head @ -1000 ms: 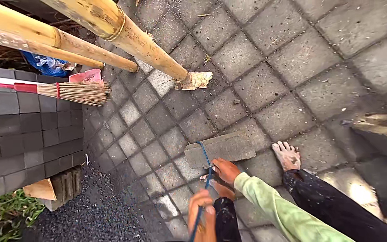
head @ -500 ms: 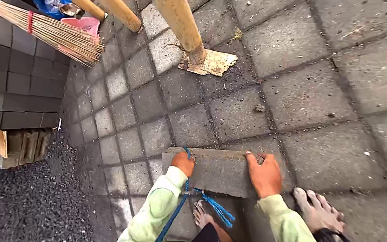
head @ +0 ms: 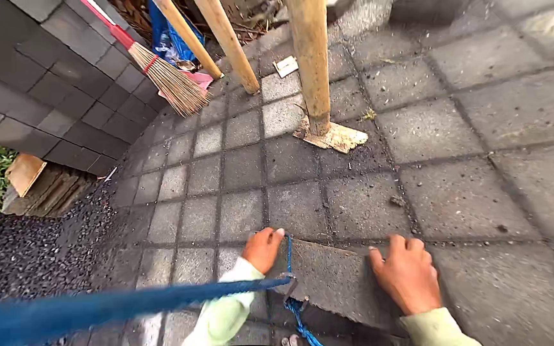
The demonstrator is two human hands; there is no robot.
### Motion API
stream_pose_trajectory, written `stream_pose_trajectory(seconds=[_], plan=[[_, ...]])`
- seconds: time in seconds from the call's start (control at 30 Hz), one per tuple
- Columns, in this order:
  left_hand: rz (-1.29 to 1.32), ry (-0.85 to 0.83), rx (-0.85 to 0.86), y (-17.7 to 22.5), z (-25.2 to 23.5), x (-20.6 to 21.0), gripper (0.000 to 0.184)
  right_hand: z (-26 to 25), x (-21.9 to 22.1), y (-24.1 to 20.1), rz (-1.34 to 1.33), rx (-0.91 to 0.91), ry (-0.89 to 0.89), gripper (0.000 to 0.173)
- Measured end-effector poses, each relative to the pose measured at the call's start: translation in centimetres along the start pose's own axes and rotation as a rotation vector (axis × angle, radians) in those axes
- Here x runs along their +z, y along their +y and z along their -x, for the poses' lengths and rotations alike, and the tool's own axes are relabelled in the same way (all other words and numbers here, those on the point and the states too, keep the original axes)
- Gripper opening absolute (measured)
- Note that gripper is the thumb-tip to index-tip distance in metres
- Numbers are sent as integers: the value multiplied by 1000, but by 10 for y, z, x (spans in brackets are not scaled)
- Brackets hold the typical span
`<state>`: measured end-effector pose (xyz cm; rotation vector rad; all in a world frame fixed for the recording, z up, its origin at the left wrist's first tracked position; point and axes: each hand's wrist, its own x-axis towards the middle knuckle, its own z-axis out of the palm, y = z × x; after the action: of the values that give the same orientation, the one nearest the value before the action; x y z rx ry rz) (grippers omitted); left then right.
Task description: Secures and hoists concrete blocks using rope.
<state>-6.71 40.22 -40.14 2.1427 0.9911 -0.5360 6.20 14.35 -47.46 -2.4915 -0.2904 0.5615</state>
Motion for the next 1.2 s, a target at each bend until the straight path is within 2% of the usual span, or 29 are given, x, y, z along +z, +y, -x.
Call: stream_pose_trajectory(seconds=[0.03, 0.07, 0.1, 0.13, 0.17, 0.23, 0.3, 0.33, 0.43, 0.57, 0.63, 0.73, 0.83, 0.93, 1.07, 1.2], plan=[[121, 231, 22, -18, 16, 7, 41, -7, -6, -11, -13, -130, -32, 54], [261, 471, 27, -41, 29, 20, 35, -15, -11, -23, -32, -221, -154, 57], [412, 666, -21, -63, 37, 34, 37, -24, -12, -33, -38, -277, -342, 63], [572, 792, -101, -82, 40, 48, 46, -30, -10, -42, -16, -314, -535, 73], [736, 850, -184, -99, 38, 61, 56, -30, -6, -50, 48, -333, -691, 86], [1040, 795, -298, -118, 25, 82, 65, -16, 4, -67, 303, -379, -804, 113], [1138, 704, -258, -117, 15, 99, 60, 5, 18, -75, 565, -469, -746, 134], [1136, 681, -230, -113, 12, 104, 56, 14, 24, -72, 654, -533, -692, 139], [1109, 710, -228, -106, 5, 107, 48, 31, 36, -51, 807, -779, -527, 144], [1126, 720, -104, -124, 0, 121, 42, 37, 52, -31, 825, -904, -315, 136], [1201, 762, -57, -131, 6, 136, 51, 33, 55, -29, 777, -963, -246, 135], [1364, 727, -228, -117, 36, 165, 59, 26, 49, -35, 782, -918, -323, 141], [1616, 495, -262, -101, 49, 182, 51, 18, 38, -59, 792, -830, -440, 146], [1899, 251, -295, -105, 41, 167, 45, 18, 24, -92, 782, -722, -539, 142], [2050, 109, -51, -114, 23, 150, 37, 15, 11, -125, 705, -602, -616, 135], [2406, 183, 135, -104, 13, 140, 31, 9, 4, -147, 549, -503, -723, 128]])
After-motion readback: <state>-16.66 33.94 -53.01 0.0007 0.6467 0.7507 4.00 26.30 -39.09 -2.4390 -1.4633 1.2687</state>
